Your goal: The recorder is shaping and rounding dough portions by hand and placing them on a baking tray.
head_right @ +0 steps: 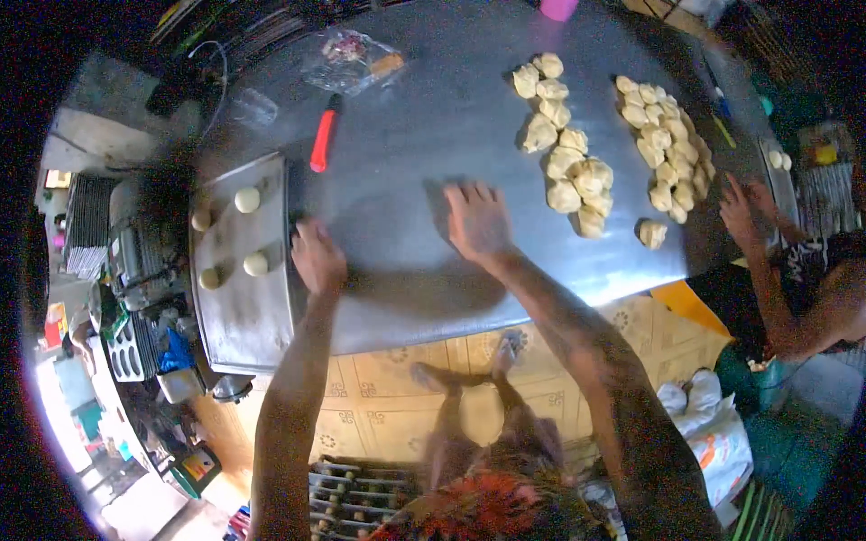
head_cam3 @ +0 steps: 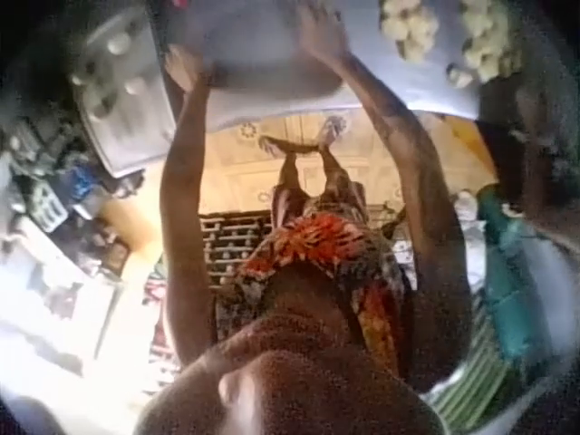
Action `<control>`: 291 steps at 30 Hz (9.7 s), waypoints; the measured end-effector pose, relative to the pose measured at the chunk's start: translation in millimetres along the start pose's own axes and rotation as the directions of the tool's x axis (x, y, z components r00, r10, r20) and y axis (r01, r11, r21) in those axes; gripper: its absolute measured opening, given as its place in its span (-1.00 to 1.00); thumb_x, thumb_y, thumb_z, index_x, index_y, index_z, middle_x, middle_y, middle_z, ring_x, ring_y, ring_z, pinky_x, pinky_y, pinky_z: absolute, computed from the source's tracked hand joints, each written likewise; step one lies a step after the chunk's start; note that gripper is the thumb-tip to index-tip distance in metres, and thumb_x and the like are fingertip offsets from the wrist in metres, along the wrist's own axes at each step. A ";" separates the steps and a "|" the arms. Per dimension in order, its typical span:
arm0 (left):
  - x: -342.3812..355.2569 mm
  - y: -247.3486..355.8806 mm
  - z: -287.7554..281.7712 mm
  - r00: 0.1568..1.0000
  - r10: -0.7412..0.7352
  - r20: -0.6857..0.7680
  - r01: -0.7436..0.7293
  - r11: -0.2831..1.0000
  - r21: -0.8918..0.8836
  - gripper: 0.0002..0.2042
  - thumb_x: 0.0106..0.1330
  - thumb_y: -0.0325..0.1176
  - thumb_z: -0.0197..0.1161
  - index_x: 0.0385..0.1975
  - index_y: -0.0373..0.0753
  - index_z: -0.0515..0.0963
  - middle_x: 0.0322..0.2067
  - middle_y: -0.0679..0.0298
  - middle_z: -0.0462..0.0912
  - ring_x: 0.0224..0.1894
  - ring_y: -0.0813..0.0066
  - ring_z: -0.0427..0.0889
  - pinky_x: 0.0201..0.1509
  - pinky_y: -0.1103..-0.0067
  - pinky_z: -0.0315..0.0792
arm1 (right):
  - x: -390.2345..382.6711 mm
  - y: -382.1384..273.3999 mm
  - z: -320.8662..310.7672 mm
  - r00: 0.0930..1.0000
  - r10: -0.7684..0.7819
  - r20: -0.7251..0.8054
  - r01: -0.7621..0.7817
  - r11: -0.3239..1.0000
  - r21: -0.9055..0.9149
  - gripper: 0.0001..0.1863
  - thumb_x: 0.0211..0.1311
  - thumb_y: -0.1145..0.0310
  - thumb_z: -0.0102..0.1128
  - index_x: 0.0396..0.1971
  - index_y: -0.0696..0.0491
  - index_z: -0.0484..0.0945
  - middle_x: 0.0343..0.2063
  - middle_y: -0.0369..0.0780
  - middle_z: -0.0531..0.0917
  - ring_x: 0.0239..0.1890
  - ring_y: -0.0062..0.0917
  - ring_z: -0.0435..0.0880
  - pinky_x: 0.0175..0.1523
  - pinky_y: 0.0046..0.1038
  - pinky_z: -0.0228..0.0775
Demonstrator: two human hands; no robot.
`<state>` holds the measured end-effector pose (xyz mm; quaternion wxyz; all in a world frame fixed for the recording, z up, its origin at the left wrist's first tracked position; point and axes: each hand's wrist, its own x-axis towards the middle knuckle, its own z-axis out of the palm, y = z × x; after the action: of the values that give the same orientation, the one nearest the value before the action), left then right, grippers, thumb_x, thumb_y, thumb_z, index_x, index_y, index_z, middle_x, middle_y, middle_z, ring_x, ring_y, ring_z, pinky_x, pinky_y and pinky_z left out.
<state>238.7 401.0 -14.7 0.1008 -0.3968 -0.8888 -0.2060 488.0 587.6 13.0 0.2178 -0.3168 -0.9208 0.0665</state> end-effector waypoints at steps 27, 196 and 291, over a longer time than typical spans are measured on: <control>-85.0 -26.9 -6.9 0.973 0.225 -0.052 -0.230 0.968 -0.097 -0.85 0.35 -0.48 0.09 -0.12 -0.26 0.45 -0.30 0.02 0.55 -0.25 -0.07 0.49 -0.08 0.14 0.36 | -52.2 30.8 -25.1 0.986 -0.147 0.081 0.126 0.967 0.221 -0.65 0.10 0.50 0.21 -0.06 0.04 0.49 -0.16 -0.14 0.60 -0.11 -0.21 0.56 -0.05 -0.21 0.36; -60.7 -238.1 -184.4 0.860 0.153 0.486 0.295 0.628 -0.720 -0.68 0.09 -0.62 0.33 -0.11 -0.34 0.73 -0.22 0.09 0.80 -0.30 0.25 0.72 -0.16 0.43 0.57 | -40.4 -451.2 25.3 0.890 0.158 0.428 -0.127 0.987 -0.102 -0.38 0.27 0.44 0.20 0.38 0.10 0.46 -0.47 -0.11 0.77 -0.59 -0.22 0.70 -0.51 -0.27 0.50; 62.2 -348.9 -178.5 0.908 -0.226 0.352 0.404 0.697 -0.592 -0.71 0.20 -0.58 0.37 -0.06 -0.35 0.73 -0.19 0.15 0.82 -0.35 0.38 0.72 -0.19 0.55 0.58 | 90.5 -480.3 74.5 0.795 -0.205 0.570 0.083 0.969 0.233 -0.43 0.32 0.45 0.16 0.36 0.00 0.50 -0.42 -0.08 0.77 -0.57 -0.23 0.70 -0.49 -0.21 0.50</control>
<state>-60.4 153.2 66.5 -0.1949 -0.2700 -0.8204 -0.4648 124.9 264.5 103.9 -0.0445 -0.1860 -0.9529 0.2352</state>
